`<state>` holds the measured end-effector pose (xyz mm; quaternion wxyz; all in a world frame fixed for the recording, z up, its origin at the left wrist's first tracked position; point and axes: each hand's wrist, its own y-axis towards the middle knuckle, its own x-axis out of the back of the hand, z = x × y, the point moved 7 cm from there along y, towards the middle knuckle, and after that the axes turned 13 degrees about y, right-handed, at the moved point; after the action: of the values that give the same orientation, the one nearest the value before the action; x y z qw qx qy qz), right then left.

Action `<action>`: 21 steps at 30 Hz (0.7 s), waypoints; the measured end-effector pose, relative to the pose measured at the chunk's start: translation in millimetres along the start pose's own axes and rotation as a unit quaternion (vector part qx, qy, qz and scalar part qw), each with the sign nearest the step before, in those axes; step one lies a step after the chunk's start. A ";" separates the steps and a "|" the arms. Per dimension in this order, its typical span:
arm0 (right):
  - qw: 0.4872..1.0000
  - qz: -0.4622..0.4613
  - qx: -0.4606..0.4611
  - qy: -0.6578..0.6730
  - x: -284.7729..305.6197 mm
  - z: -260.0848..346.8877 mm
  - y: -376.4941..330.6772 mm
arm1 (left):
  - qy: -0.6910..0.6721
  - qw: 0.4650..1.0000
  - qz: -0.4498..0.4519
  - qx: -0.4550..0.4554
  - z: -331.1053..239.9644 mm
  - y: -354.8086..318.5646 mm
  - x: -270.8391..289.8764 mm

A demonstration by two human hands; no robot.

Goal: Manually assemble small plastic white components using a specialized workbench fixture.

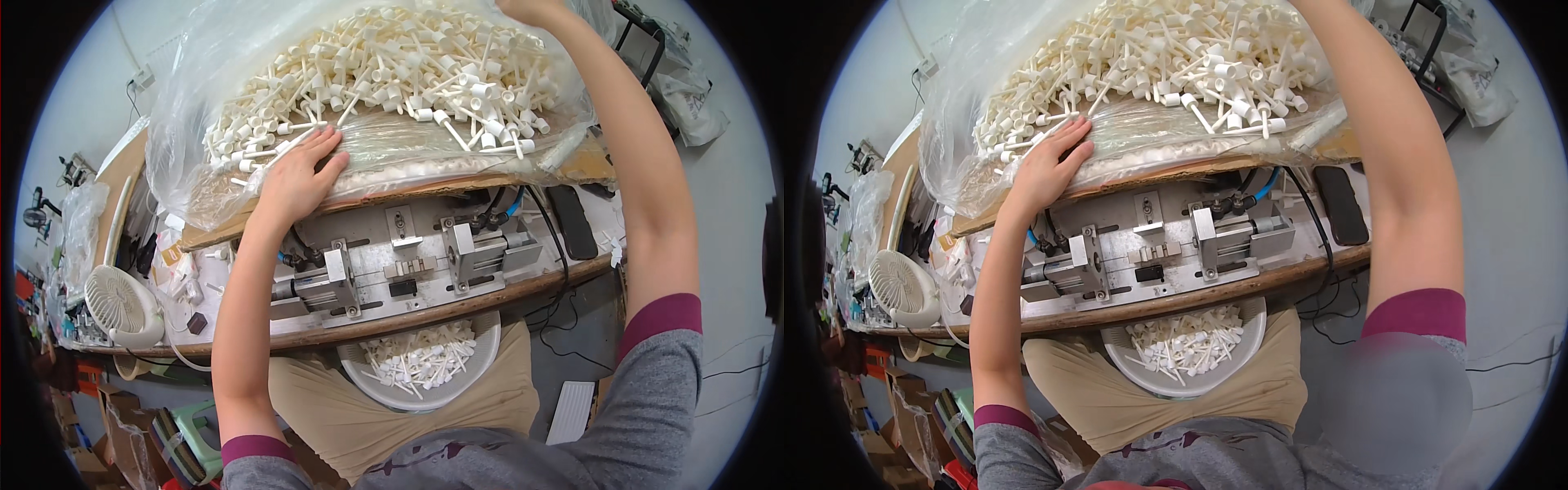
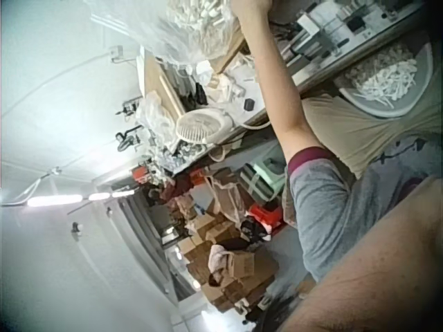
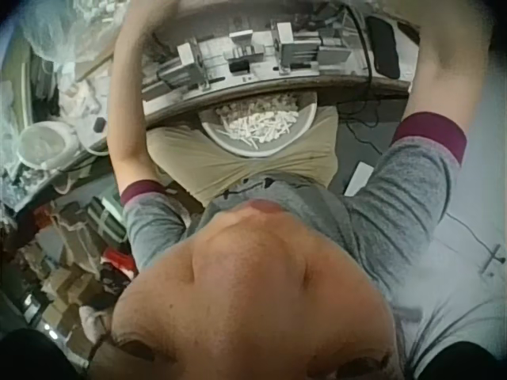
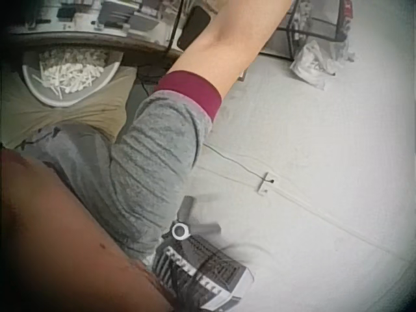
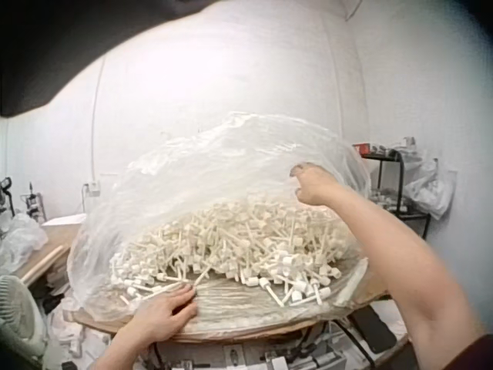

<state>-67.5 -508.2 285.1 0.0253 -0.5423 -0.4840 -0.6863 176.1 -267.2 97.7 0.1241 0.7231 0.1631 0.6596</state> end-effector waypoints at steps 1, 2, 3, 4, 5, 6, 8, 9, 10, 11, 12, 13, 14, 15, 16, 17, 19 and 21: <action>0.997 0.080 -0.021 0.000 -2.0 -10.9 -5.9 | 0.010 1.000 0.009 -0.004 0.4 5.9 -1.5; 0.996 0.081 0.044 0.015 0.6 -17.1 -17.9 | 0.024 0.999 0.030 0.015 -1.6 12.7 -0.9; 0.990 0.086 0.107 0.026 -3.0 -30.5 -38.4 | 0.033 0.998 0.051 0.030 -7.4 21.1 -1.4; 0.980 0.090 0.170 0.044 -2.9 -32.3 -53.3 | 0.048 0.995 0.075 0.048 -9.1 26.2 -1.3; 0.983 0.131 0.090 0.089 -7.1 -21.5 -62.4 | 0.085 0.993 0.048 0.061 -0.9 25.0 5.1; 0.976 0.175 0.009 0.130 -7.0 -8.2 -81.5 | 0.110 0.992 0.048 0.048 -2.7 24.1 12.6; 0.980 0.171 -0.047 0.089 5.3 -13.3 -116.7 | 0.141 0.989 0.038 0.006 -30.8 31.5 29.1; 0.980 0.169 -0.074 0.070 9.4 -17.0 -131.4 | 0.102 0.988 -0.104 -0.057 -53.6 29.2 44.0; 0.974 0.167 -0.091 0.123 6.6 -17.9 -147.3 | 0.057 0.988 -0.122 -0.070 -68.9 30.4 44.3; 0.966 0.164 -0.109 0.170 2.1 -23.6 -166.8 | 0.006 0.986 -0.142 -0.085 -97.3 32.8 50.4; 0.955 0.161 -0.124 0.218 -6.8 -27.7 -178.9 | -0.027 0.989 -0.111 -0.099 -118.8 39.0 45.6; 0.960 0.142 -0.114 0.214 -12.4 -31.2 -185.3 | -0.063 0.988 -0.081 -0.114 -140.1 48.4 38.2; 0.964 0.120 -0.100 0.213 -19.9 -30.7 -187.9 | -0.061 0.985 -0.106 -0.123 -156.0 55.1 35.0; 0.967 0.099 -0.084 0.219 -27.8 -23.8 -188.3 | -0.055 0.982 -0.128 -0.130 -166.2 60.0 25.3; 0.967 0.088 -0.078 0.227 -36.4 -18.2 -187.8 | -0.050 0.978 -0.150 -0.137 -172.4 64.5 17.8; 0.966 0.079 -0.075 0.233 -44.8 -10.5 -187.6 | -0.043 0.982 -0.146 -0.115 -174.1 72.6 6.2; 0.964 0.073 -0.079 0.245 -54.5 10.6 -178.7 | -0.023 0.987 -0.144 -0.070 -170.6 85.6 -1.0; 0.959 0.087 -0.104 0.247 -63.9 24.8 -174.1 | -0.046 0.996 -0.058 -0.049 -159.8 97.5 -9.6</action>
<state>-120.8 -430.1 123.6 0.1471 -0.3957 -0.3394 -0.8406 23.4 -366.0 143.2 0.2046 0.7351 0.1665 0.6246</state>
